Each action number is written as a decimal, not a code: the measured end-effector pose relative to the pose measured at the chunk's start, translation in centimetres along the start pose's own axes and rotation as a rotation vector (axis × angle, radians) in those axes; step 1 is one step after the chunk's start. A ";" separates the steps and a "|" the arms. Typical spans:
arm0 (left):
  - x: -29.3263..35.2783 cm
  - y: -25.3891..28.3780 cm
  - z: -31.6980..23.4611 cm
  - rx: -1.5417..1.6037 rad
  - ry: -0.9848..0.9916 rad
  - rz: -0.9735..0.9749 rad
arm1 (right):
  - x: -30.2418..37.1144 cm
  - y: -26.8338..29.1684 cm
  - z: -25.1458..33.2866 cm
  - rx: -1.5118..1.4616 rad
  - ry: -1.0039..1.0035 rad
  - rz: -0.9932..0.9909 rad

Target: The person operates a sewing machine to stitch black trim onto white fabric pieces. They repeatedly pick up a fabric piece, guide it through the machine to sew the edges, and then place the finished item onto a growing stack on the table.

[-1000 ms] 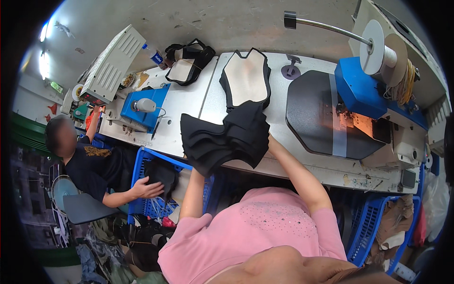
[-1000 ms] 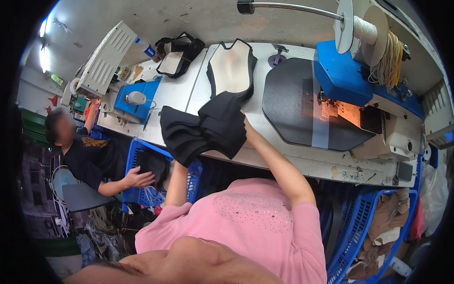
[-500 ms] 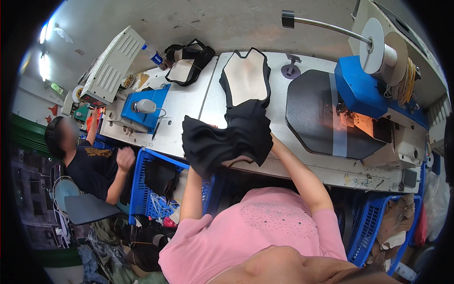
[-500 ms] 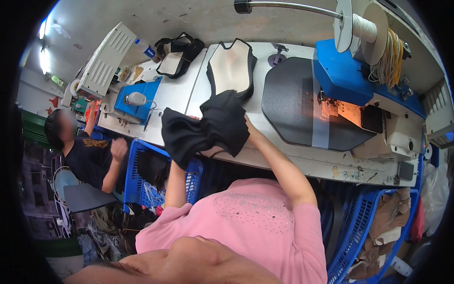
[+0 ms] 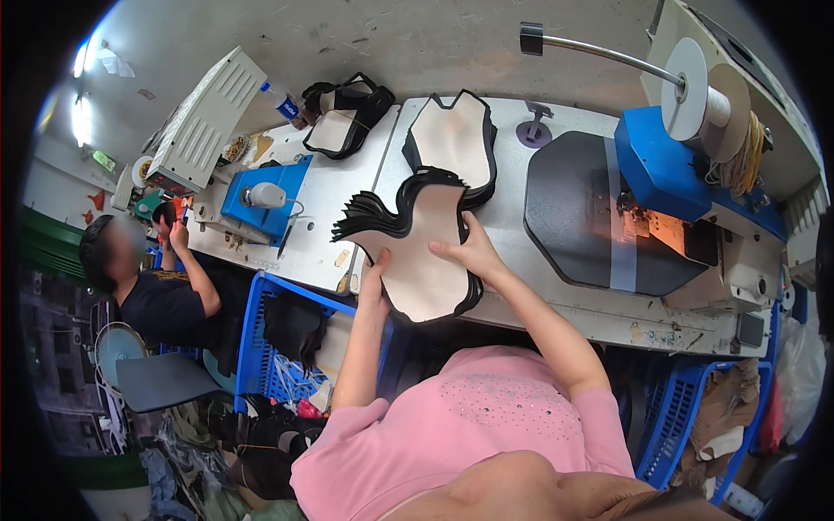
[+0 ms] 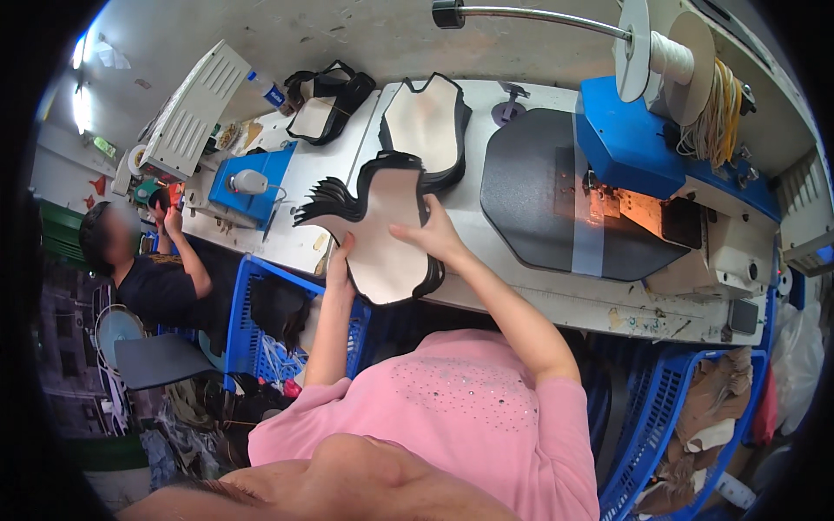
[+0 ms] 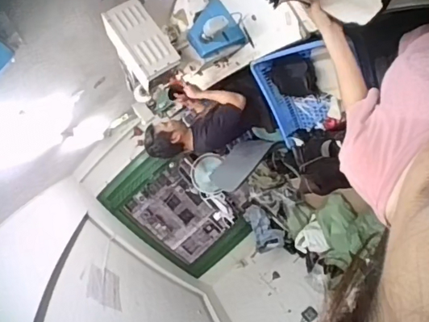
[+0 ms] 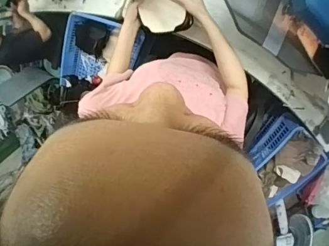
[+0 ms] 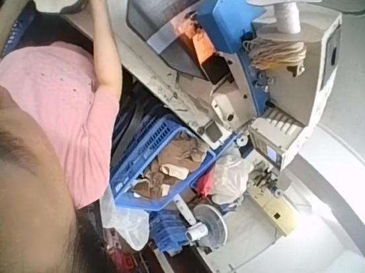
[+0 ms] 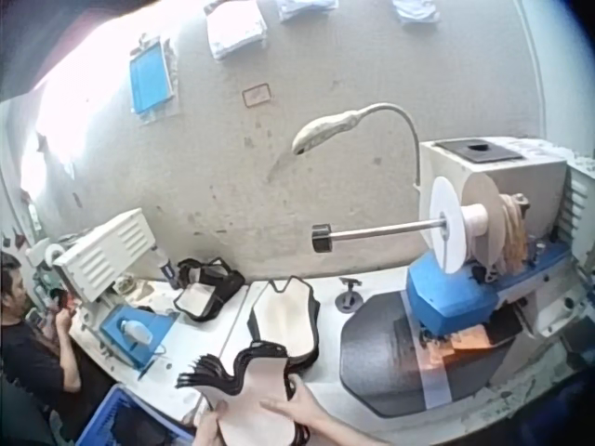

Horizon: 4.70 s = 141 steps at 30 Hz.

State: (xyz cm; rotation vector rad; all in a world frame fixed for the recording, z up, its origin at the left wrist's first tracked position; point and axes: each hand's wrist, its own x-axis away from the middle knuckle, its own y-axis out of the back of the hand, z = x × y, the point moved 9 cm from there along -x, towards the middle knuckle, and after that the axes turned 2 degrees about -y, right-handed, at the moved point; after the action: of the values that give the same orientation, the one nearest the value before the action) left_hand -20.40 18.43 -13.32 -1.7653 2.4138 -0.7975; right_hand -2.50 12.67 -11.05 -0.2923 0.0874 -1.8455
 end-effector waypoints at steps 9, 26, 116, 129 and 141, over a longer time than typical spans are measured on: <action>-1.6 2.7 -3.7 0.078 -0.160 -0.064 | 0.4 -3.0 -0.4 -0.075 -0.062 0.255; -10.3 9.7 -7.1 -1.097 -0.271 -0.636 | 3.3 4.3 -2.6 0.544 0.015 0.048; 12.0 -37.6 1.1 -1.402 -1.362 0.971 | 15.1 20.3 14.6 0.878 0.278 -0.762; 12.4 -38.0 1.4 -1.356 -1.448 1.100 | 16.3 20.1 15.0 0.791 0.219 -0.637; 13.1 -37.7 1.9 -1.627 -1.414 1.115 | 17.0 20.3 15.0 0.760 0.301 -0.636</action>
State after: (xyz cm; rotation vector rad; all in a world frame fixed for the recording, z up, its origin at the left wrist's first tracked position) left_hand 8.71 -2.26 4.56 -0.0544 1.8787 2.0299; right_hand 15.65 -8.12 1.79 0.5506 -0.5492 -2.3769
